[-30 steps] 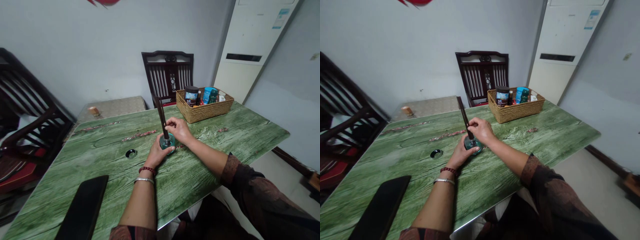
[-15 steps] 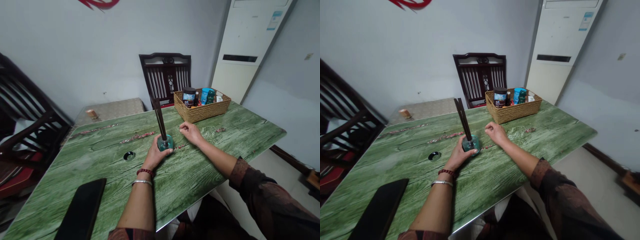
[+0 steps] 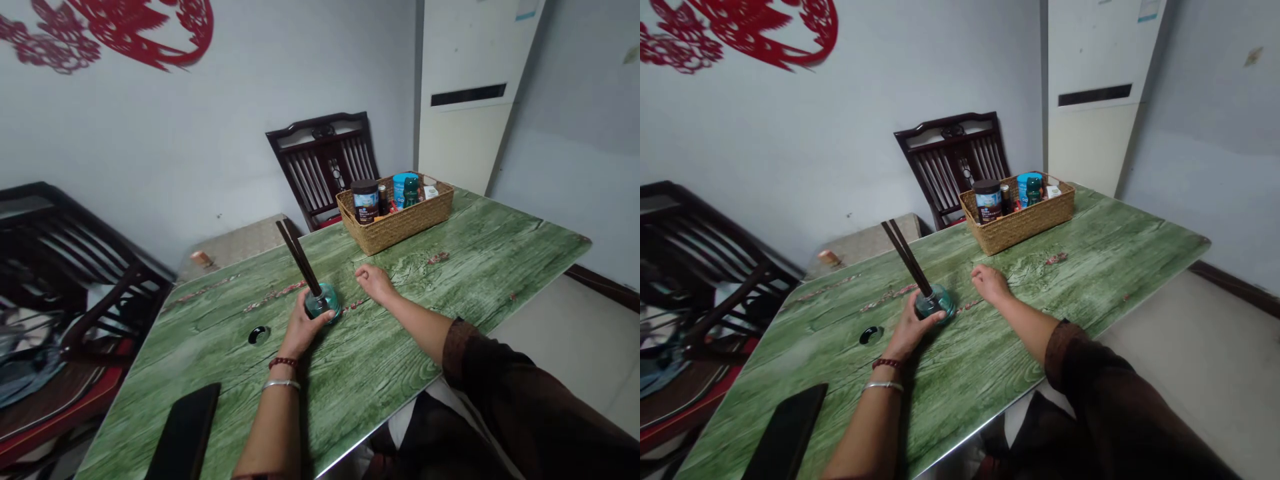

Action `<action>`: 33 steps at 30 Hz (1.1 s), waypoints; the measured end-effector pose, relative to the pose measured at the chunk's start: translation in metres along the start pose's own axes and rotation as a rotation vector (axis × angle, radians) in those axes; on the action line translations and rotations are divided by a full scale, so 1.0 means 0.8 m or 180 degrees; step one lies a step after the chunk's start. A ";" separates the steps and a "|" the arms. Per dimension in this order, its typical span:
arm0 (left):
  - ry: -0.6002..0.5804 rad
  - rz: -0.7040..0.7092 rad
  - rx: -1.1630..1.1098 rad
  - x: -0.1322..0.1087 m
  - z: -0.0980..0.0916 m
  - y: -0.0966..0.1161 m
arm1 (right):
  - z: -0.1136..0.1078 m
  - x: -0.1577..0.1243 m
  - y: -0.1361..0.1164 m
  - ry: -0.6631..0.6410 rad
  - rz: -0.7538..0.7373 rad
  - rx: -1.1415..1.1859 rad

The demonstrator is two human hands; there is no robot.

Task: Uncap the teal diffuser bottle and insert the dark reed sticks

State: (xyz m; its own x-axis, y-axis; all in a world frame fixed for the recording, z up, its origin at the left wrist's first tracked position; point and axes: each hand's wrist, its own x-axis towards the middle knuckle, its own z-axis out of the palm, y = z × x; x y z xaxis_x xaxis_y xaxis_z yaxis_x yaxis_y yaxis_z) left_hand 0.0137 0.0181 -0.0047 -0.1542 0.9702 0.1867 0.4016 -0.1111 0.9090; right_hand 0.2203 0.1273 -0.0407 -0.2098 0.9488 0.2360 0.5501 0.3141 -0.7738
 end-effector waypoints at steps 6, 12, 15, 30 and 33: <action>-0.0058 -0.0115 0.0000 -0.003 0.001 0.004 | -0.003 -0.003 -0.001 -0.0133 -0.0106 0.0036; -0.0018 -0.0147 0.0055 0.013 -0.007 0.010 | -0.005 -0.009 -0.007 -0.0199 -0.0139 0.0120; 0.0111 -0.0171 0.0127 0.037 -0.017 0.005 | -0.006 -0.011 -0.011 -0.0213 -0.0129 0.0093; 0.0770 -0.0435 -0.0199 0.182 -0.044 -0.052 | 0.003 -0.010 -0.016 -0.0216 0.0022 -0.0181; 0.0846 -0.0510 -0.0266 0.196 -0.042 -0.055 | 0.004 -0.009 -0.015 -0.0210 0.0018 -0.0215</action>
State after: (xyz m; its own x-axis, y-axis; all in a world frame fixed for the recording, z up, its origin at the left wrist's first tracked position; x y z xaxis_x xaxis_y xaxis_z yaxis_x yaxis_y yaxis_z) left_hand -0.0588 0.1682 -0.0030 -0.4444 0.8878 0.1194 0.2793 0.0106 0.9602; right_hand 0.2126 0.1162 -0.0350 -0.2581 0.9471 0.1909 0.6043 0.3124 -0.7330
